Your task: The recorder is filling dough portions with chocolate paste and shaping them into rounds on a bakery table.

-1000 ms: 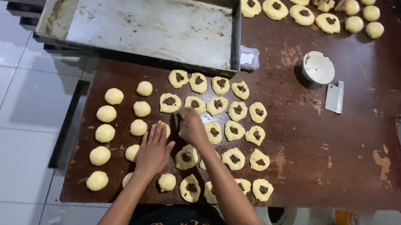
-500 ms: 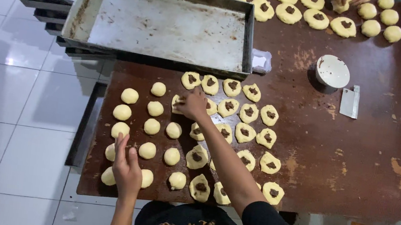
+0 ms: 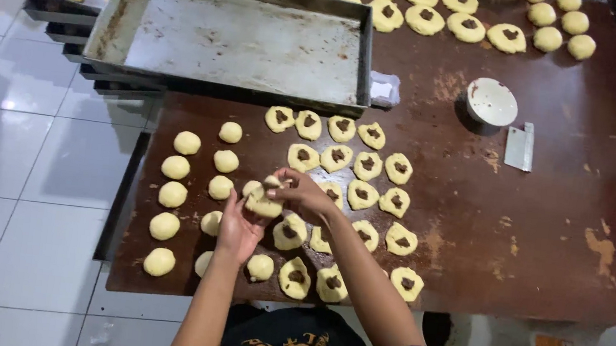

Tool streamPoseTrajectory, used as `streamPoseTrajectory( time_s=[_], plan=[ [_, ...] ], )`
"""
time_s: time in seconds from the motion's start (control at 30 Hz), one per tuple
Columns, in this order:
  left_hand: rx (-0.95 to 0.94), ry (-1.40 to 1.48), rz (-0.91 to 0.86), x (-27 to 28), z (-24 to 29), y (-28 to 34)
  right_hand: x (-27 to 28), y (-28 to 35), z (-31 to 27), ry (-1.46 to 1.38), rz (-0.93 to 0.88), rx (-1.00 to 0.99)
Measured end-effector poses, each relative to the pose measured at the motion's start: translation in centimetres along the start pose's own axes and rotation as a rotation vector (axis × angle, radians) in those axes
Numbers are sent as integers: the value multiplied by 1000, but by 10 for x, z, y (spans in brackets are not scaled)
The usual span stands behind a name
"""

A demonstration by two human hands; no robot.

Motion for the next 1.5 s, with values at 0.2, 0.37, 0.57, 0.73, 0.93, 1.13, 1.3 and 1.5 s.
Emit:
streamPoseTrajectory(
  time_s=[0.2, 0.37, 0.57, 0.73, 0.93, 1.13, 1.3, 1.5],
  plan=[
    [-266, -157, -91, -21, -7, -2, 47, 45, 8, 475, 259, 160],
    [-528, -664, -52, -84, 10, 46, 34, 74, -15, 526, 424, 56],
    [-797, -560, -52, -96, 21, 67, 19, 101, -62, 548, 428, 280],
    [-409, -256, 47, -25, -16, 13, 2, 110, -83, 488, 284, 422],
    [-116, -97, -70, -51, -35, 27, -101, 184, -126, 1526, 220, 955],
    [-234, 326, -153, -37, -43, 28, -84, 192, -70, 1406, -72, 1171],
    [-250, 427, -76, -57, -26, 59, -89, 205, -88, 1345, 58, 1359],
    [-200, 327, -205, -63, -20, 72, -87, 170, -103, 946, -9, 1000]
  ],
)
Point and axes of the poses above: each hand's wrist, its own y-axis away from the middle knuckle, its own x-axis out of the back of the hand, z = x × y, the point moved 10 cm from there along -y, towards the middle knuckle, and after that the axes turned 11 degrees about -y, right-handed, at the moved point
